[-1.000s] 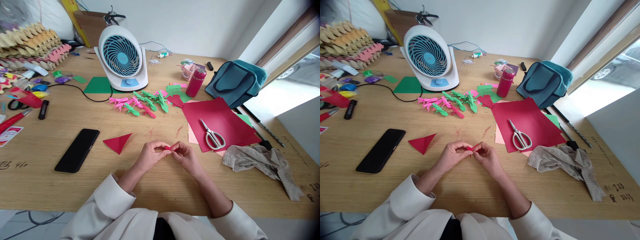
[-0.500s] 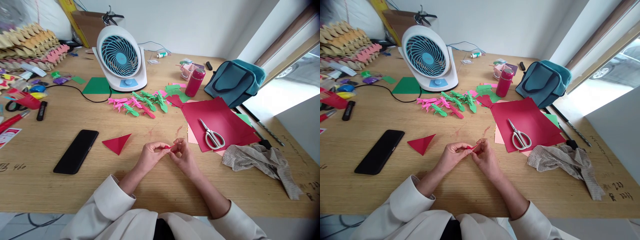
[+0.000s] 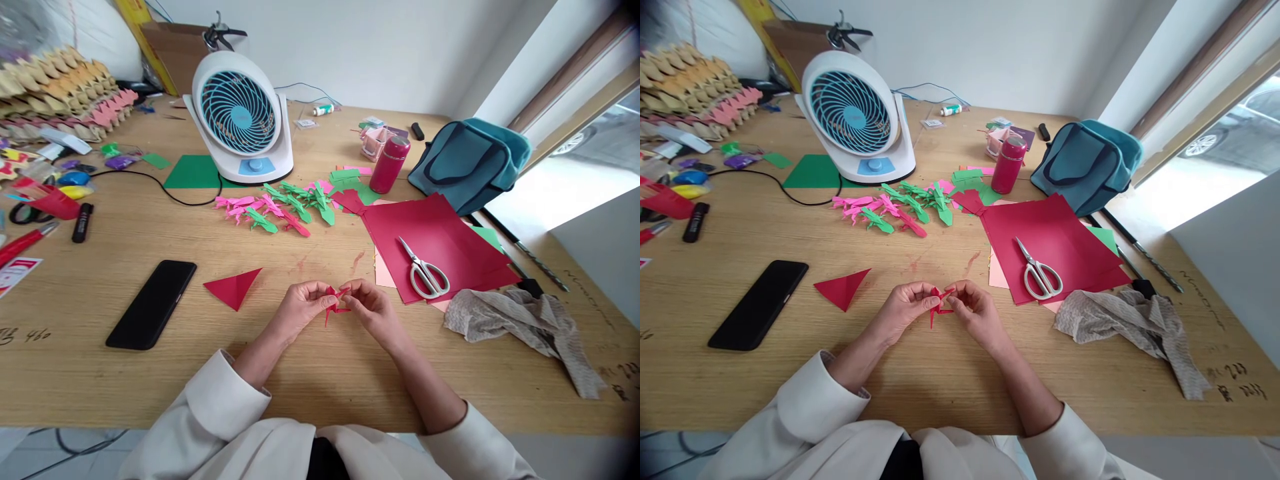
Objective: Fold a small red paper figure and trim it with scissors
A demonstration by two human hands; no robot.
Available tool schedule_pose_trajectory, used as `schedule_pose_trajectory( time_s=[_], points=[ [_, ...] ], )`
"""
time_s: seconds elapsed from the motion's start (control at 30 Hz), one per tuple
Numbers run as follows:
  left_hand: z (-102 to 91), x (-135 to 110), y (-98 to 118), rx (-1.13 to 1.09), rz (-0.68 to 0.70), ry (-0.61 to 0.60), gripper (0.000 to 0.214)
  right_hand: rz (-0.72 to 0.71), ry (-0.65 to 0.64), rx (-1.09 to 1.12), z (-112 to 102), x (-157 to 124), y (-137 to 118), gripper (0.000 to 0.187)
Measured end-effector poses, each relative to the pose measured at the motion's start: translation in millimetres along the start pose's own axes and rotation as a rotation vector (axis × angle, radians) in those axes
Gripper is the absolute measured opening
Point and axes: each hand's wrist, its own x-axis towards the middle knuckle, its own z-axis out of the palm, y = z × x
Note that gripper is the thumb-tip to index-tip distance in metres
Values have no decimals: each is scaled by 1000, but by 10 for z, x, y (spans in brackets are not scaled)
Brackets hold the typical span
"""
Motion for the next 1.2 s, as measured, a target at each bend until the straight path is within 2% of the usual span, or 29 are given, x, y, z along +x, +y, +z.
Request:
schedule_pose_trajectory(
  time_s=[0.37, 0.5, 0.6, 0.83, 1.07, 1.2],
  points=[
    [-2, 1, -14, -2, -49, -19, 30, 13, -2, -13, 13, -8, -47, 20],
    [7, -4, -24, 77, -5, -25, 28, 7, 28, -17, 13, -7, -22, 19],
    [23, -13, -26, 180, 60, -36, 21, -8, -1, -19, 12, -11, 11, 17],
    [38, -22, -26, 251, 158, -32, 16, -125, -9, -217, 55, -48, -61, 8],
    [-4, -29, -20, 294, 120, -58, 23, -247, -27, -372, 63, -78, -169, 9],
    [5, -42, 1, 306, 121, -64, 23, -248, -11, -424, 72, -98, -197, 13]
  ],
)
